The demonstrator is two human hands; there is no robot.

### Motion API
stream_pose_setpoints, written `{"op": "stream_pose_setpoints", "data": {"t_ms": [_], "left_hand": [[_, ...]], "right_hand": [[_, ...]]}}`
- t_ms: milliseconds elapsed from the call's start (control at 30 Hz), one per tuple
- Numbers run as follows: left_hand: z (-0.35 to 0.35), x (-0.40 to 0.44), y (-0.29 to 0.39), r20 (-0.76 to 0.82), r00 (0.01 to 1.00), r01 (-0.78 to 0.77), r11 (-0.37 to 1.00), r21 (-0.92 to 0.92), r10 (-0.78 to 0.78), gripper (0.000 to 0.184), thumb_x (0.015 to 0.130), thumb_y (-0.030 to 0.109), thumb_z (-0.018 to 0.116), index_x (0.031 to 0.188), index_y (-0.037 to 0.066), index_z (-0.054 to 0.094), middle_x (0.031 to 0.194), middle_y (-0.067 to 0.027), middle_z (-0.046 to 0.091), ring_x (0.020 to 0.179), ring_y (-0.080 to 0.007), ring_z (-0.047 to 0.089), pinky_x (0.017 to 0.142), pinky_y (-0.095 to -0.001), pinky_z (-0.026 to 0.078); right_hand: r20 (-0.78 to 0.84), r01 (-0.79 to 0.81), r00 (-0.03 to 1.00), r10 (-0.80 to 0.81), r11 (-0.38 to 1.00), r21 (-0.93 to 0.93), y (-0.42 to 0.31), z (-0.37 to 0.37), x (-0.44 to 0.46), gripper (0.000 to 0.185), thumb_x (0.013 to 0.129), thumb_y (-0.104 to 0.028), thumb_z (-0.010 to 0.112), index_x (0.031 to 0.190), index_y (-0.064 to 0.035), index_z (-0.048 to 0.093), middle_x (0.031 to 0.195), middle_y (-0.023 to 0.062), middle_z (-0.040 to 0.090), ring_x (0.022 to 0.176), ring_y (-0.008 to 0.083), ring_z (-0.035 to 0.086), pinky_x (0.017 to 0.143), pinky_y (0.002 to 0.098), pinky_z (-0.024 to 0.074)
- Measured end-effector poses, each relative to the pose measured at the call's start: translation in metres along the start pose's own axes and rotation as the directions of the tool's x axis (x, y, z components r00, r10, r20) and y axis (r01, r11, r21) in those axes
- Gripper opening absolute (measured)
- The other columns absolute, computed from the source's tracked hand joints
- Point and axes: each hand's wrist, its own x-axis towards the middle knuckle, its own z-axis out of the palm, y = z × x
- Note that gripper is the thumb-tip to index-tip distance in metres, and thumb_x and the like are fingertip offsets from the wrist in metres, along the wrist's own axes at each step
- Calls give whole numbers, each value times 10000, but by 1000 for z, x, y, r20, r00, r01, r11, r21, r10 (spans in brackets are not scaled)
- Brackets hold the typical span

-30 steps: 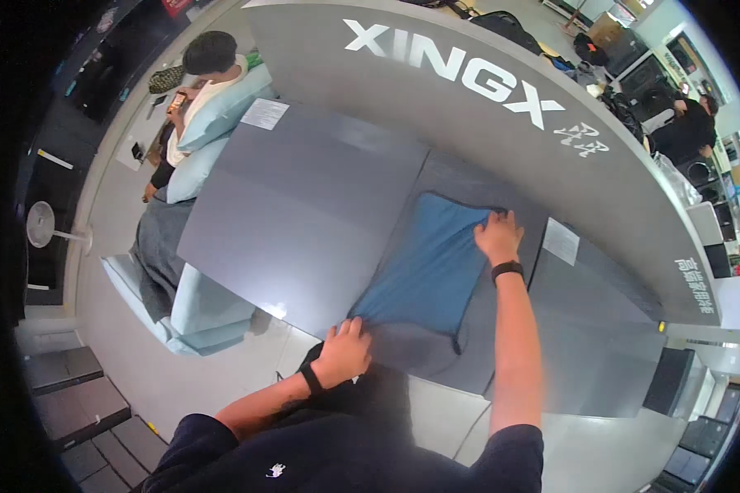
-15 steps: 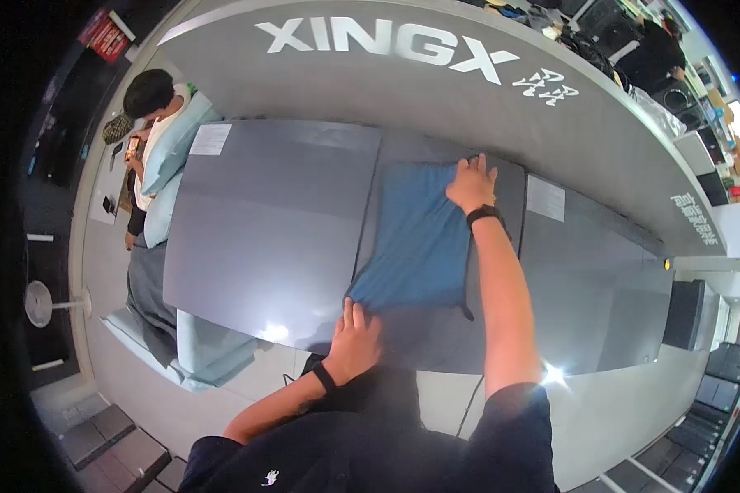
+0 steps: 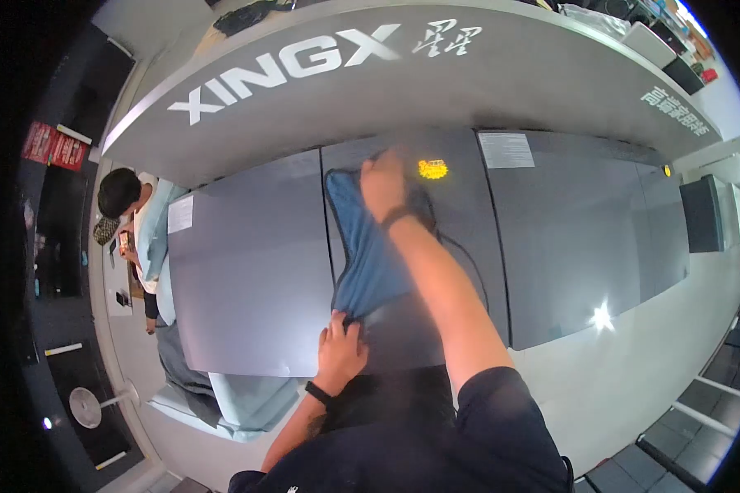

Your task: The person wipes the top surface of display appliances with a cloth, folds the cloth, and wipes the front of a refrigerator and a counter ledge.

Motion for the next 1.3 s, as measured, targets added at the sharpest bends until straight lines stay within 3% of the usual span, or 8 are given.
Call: {"op": "stream_pose_setpoints", "data": {"t_ms": [133,233,333,467,567,900,1200,1300], "left_hand": [[-4,-7,-10,13,995,101,995,-9,-101,381,806,174,644,1167,56,614,1321,-249,518,1145,-440,591,1002,-537,448],[-21,3,2,109,985,138,988,-63,-131,424,798,199,655,1192,53,603,1326,-285,499,1142,-448,590,977,-543,463],[-35,13,15,197,971,157,983,-93,-136,519,777,252,677,1242,42,583,1321,-334,472,1191,-497,546,965,-555,470],[-11,18,12,98,995,24,997,71,-31,618,757,302,690,1298,37,557,1313,-371,451,1283,-563,446,972,-564,467],[-9,12,11,142,990,13,997,73,-24,654,749,316,693,1321,37,544,1309,-380,448,1320,-586,398,979,-571,462],[-11,19,26,23,1000,16,998,52,-17,651,723,334,691,1284,33,550,1234,-361,481,1306,-607,388,937,-590,488],[-12,15,8,-25,999,27,999,-23,-27,510,741,285,665,1194,57,607,1145,-295,523,1230,-525,492,889,-570,509],[-14,-1,9,-1,1000,1,1000,-16,-1,477,758,257,653,1190,59,611,1118,-289,534,1211,-514,516,866,-551,521]], "right_hand": [[-101,119,989,-109,988,101,-12,-53,-51,182,888,-180,547,938,-31,637,1008,221,644,985,360,614,816,485,505],[90,9,994,-56,891,453,5,-80,-82,192,841,-178,616,963,-33,640,1016,203,652,967,363,631,811,490,520],[209,-199,970,125,902,384,31,-99,-100,206,800,-178,675,952,-42,648,1014,184,666,946,370,653,819,480,531],[288,-295,938,194,882,367,69,-113,-95,623,824,-250,640,1375,-18,464,1001,231,682,887,411,686,770,504,558],[524,-430,814,250,866,256,84,-125,-73,786,800,-263,653,1486,-20,355,973,230,710,874,413,703,763,500,563],[616,-490,741,268,842,224,93,-102,-57,796,808,-317,620,1495,6,378,1086,222,714,1016,391,690,856,489,547],[518,-457,825,224,804,380,71,-147,-98,831,821,-252,660,1528,-9,298,1233,311,618,1153,482,591,960,499,497],[271,-111,962,4,919,379,56,-140,-162,743,808,-223,709,1471,-49,421,1317,270,558,1205,440,533,978,528,469]]}}
